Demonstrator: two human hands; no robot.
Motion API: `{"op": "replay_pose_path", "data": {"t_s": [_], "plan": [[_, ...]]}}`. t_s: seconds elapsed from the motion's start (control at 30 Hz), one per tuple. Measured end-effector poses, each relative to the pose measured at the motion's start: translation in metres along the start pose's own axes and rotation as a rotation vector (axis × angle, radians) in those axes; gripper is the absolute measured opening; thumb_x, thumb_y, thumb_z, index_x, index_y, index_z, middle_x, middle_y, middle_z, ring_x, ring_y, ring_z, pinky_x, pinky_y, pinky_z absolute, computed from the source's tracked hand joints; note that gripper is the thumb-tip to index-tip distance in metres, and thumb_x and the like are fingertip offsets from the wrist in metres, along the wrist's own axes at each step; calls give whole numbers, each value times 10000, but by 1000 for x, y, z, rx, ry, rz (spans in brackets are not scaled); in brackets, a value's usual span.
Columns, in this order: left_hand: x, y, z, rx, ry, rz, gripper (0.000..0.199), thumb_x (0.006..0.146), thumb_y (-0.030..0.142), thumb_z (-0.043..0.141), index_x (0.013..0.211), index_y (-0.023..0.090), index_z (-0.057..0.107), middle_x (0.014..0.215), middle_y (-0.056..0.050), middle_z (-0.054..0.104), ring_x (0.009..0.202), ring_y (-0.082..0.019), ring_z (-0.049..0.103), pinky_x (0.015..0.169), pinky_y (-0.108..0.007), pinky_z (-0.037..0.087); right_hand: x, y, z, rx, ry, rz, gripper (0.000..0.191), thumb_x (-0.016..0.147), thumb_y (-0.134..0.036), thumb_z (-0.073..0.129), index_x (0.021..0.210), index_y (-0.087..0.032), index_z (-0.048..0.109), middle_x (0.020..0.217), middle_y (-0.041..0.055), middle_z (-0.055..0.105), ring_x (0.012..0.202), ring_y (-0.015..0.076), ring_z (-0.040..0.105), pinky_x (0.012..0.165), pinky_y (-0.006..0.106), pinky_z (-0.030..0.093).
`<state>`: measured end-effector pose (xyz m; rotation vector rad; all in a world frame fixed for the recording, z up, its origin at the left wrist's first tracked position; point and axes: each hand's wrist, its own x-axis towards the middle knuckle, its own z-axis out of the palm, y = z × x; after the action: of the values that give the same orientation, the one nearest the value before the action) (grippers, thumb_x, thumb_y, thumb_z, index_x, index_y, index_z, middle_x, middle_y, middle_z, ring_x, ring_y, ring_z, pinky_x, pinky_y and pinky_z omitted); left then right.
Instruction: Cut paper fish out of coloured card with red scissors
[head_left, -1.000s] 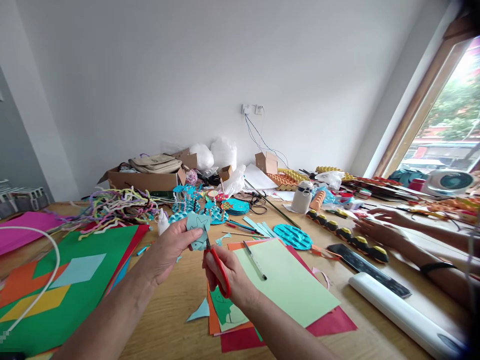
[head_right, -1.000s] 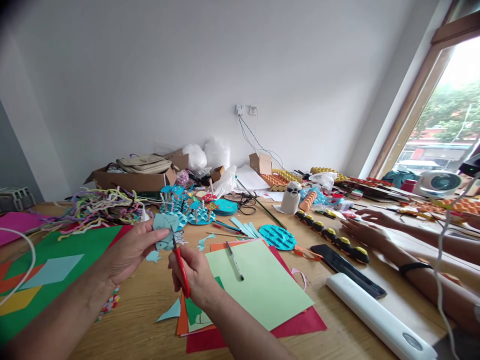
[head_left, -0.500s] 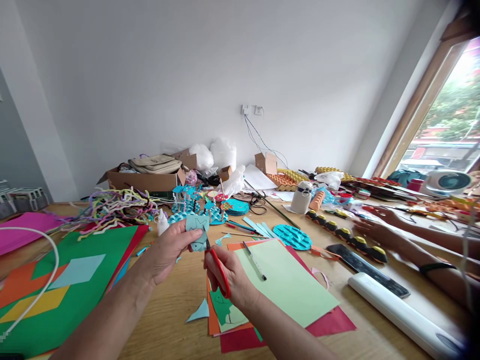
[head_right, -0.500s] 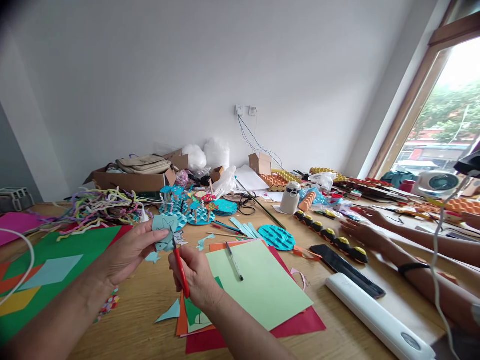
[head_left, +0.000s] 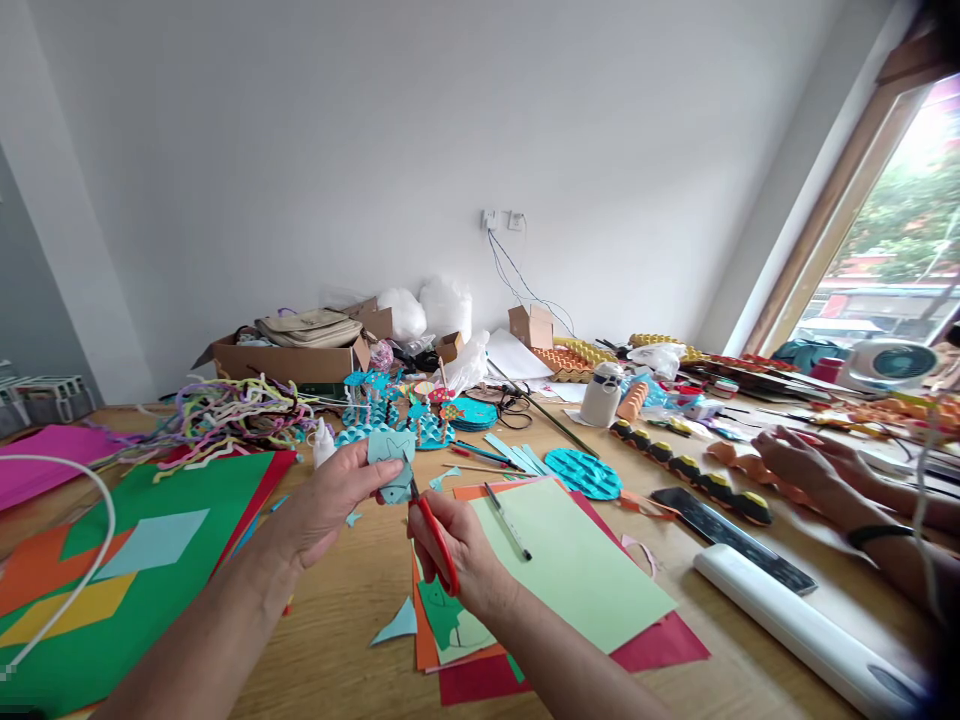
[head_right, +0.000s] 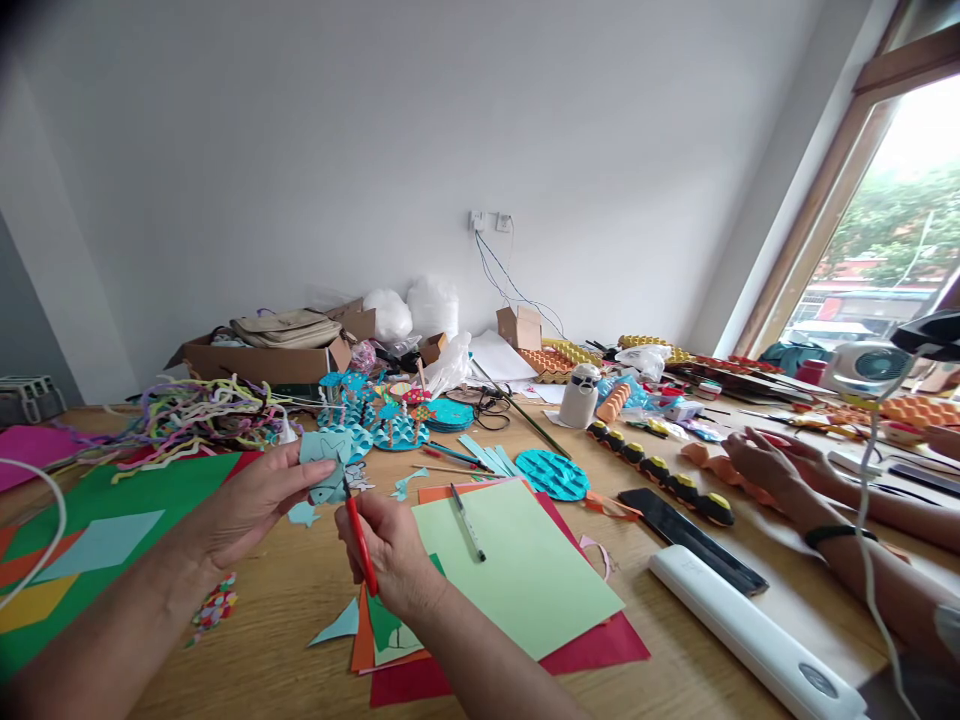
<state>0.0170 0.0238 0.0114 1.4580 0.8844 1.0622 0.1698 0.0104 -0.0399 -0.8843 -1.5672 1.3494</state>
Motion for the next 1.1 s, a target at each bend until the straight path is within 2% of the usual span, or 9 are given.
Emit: {"op": "replay_pose_path", "data": {"t_s": [0.17, 0.3, 0.43, 0.63, 1.1], "plan": [[-1, 2, -2, 11, 94, -15, 181, 736, 376, 620, 717, 200, 583, 664, 29, 581, 649, -149, 503, 659, -267, 393, 0, 0, 0, 3, -8, -14, 260, 821, -334, 472, 619, -173, 443, 400, -85, 372, 330, 41, 351, 345, 155, 256], [1, 2, 0, 1, 74, -10, 190, 726, 376, 616, 721, 190, 578, 663, 21, 573, 683, -168, 520, 684, -285, 400, 1, -2, 0, -14, -22, -1, 251, 824, -327, 474, 625, -175, 446, 406, -83, 392, 340, 45, 362, 356, 159, 271], [2, -1, 1, 50, 54, -6, 196, 752, 375, 586, 696, 190, 552, 638, 22, 546, 660, -161, 500, 648, -275, 388, 1, -3, -1, -15, -46, 2, 250, 828, -346, 466, 646, -176, 459, 426, -70, 426, 365, 53, 388, 374, 163, 292], [1, -3, 1, 43, 32, 3, 201, 767, 369, 566, 679, 190, 545, 635, 22, 535, 674, -168, 502, 668, -282, 390, 1, 0, -2, -9, -37, -2, 260, 827, -361, 463, 641, -180, 449, 429, -75, 398, 360, 51, 381, 366, 163, 286], [0, 3, 10, -83, 71, -2, 157, 704, 331, 627, 706, 174, 618, 646, 5, 580, 667, -158, 486, 670, -270, 401, -1, -4, 1, 34, -16, -21, 402, 779, -553, 482, 626, -184, 438, 394, -73, 399, 335, 56, 352, 365, 186, 246]]}}
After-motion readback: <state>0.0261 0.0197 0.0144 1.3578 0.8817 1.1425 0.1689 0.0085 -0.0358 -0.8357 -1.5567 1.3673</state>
